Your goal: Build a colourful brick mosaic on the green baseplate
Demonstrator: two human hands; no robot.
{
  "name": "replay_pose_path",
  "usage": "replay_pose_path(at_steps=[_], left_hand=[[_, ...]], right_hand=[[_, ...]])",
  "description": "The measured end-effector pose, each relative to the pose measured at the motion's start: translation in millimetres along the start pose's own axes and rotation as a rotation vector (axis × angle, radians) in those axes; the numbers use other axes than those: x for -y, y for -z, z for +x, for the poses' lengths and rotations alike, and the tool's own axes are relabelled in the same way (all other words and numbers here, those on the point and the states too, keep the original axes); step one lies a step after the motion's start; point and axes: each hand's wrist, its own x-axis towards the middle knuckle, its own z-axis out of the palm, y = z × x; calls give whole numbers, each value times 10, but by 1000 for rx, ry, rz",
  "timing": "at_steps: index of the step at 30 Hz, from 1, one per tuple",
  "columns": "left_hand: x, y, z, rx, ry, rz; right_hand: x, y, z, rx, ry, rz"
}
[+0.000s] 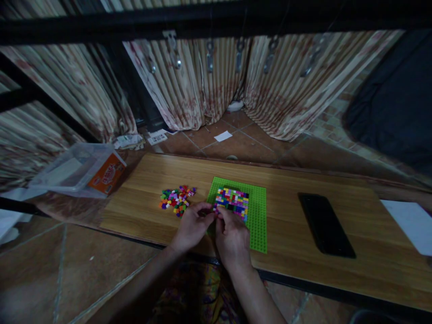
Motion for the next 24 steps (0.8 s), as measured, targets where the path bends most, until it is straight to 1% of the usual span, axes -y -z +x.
replay_pose_path(at_steps=[6, 9, 13, 16, 18, 20, 22, 24], left_hand=[[62, -32, 72, -9, 48, -55], [80, -42, 90, -19, 41, -79], [48, -61, 68, -27, 18, -83], [-4, -33, 17, -35, 7, -94], [-22, 57, -23, -75, 9, -119], [-9, 225, -62, -136, 14, -154], [41, 455, -97, -186, 16, -189], [123, 697, -138, -226, 60, -216]], right_hand=[[-13, -25, -5, -26, 24, 19], [-15, -36, -6, -33, 43, 22], [-23, -26, -31, -38, 48, 30], [-13, 9, -90, -89, 62, 31], [16, 32, -144, -113, 81, 32], [68, 35, -197, -91, 105, 38], [139, 3, -236, -13, 132, 46], [215, -66, -254, 74, 158, 44]])
